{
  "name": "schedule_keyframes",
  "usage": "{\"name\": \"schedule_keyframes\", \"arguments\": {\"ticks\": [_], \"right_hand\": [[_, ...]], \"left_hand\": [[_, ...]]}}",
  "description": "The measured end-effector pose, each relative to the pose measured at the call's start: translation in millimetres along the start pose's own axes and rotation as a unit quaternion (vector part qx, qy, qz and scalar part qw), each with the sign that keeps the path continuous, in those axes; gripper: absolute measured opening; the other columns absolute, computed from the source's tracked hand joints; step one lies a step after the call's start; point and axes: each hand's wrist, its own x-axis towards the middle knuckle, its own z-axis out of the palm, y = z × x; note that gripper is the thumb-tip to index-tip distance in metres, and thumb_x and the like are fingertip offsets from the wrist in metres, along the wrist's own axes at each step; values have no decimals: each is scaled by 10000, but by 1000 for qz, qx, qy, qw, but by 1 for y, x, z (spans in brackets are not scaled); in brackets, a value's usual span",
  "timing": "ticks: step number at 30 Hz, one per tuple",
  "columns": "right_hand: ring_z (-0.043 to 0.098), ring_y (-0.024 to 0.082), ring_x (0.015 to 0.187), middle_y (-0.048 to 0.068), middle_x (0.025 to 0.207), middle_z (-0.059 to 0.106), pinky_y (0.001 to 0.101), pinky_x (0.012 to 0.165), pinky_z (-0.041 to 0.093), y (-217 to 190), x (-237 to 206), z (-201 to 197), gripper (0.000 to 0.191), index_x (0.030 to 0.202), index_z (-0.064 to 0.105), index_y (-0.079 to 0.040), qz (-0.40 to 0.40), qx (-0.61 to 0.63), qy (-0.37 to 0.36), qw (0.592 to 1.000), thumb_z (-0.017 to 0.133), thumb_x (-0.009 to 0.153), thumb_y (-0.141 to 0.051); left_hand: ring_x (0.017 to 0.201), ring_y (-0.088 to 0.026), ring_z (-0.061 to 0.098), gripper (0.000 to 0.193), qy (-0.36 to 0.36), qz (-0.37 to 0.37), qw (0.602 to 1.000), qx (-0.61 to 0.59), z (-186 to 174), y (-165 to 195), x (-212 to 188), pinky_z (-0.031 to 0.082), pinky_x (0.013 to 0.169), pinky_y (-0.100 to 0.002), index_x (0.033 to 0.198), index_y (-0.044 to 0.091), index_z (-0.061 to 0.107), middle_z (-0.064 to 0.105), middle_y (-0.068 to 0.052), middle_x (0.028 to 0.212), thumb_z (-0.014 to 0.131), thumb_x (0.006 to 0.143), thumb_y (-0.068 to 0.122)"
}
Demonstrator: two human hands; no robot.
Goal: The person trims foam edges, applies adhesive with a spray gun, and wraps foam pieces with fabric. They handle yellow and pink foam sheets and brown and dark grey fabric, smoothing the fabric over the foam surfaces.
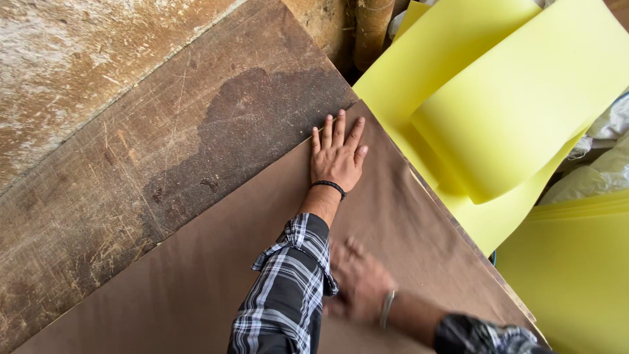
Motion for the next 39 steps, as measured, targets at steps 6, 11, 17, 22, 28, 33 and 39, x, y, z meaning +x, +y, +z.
{"name": "schedule_keyframes", "arguments": {"ticks": [6,11,17,22,28,33,39], "right_hand": [[175,366,1536,218,1656,204,519,1216,141,110,4,-34,1027,1597,211,-74,298,4,212,931,391,887,-794],[150,381,1501,249,1626,180,541,1174,129,117,0,-26,1013,1585,215,-54,286,-4,238,928,396,903,-780],[171,328,1543,151,1666,214,528,1234,109,58,-2,-9,800,1584,276,-186,156,-117,126,973,403,942,-647],[158,258,1534,111,1665,212,496,1227,86,78,46,-29,878,1586,257,-108,108,-90,189,972,354,943,-697],[127,282,1553,161,1694,181,496,1223,89,152,138,-68,879,1608,210,-48,158,-50,253,953,266,1005,-685],[117,293,1561,142,1687,174,504,1243,87,165,168,-83,896,1618,187,-62,240,-5,225,945,287,983,-688],[137,331,1578,204,1696,190,493,1257,92,118,111,-54,859,1610,230,15,240,-31,294,925,323,1026,-609]], "left_hand": [[1557,-361,174,630,17,16,1000,-9,6,-1,-2,85,1249,-569,1603,293,298,188,-124,1695,472,1030,485],[1548,-374,209,700,28,-1,999,-16,-11,13,-76,104,1240,-590,1605,185,309,236,-170,1684,507,1001,478],[1518,-373,223,692,-47,-10,999,-7,-45,-19,-168,123,1204,-599,1575,235,346,257,-161,1657,544,955,470],[1550,-359,219,634,29,-39,999,-11,-31,-40,-106,127,1239,-565,1605,213,341,258,-144,1694,493,1024,417],[1536,-344,197,686,15,-69,997,32,-22,-34,-103,110,1229,-543,1598,182,295,221,-142,1680,476,992,446],[1537,-346,197,680,12,-64,997,31,-19,-37,-80,102,1235,-555,1605,198,286,227,-121,1678,469,996,441],[1536,-349,208,655,30,-57,997,36,-15,-37,-55,115,1235,-563,1611,209,288,232,-104,1686,435,1014,433]]}}
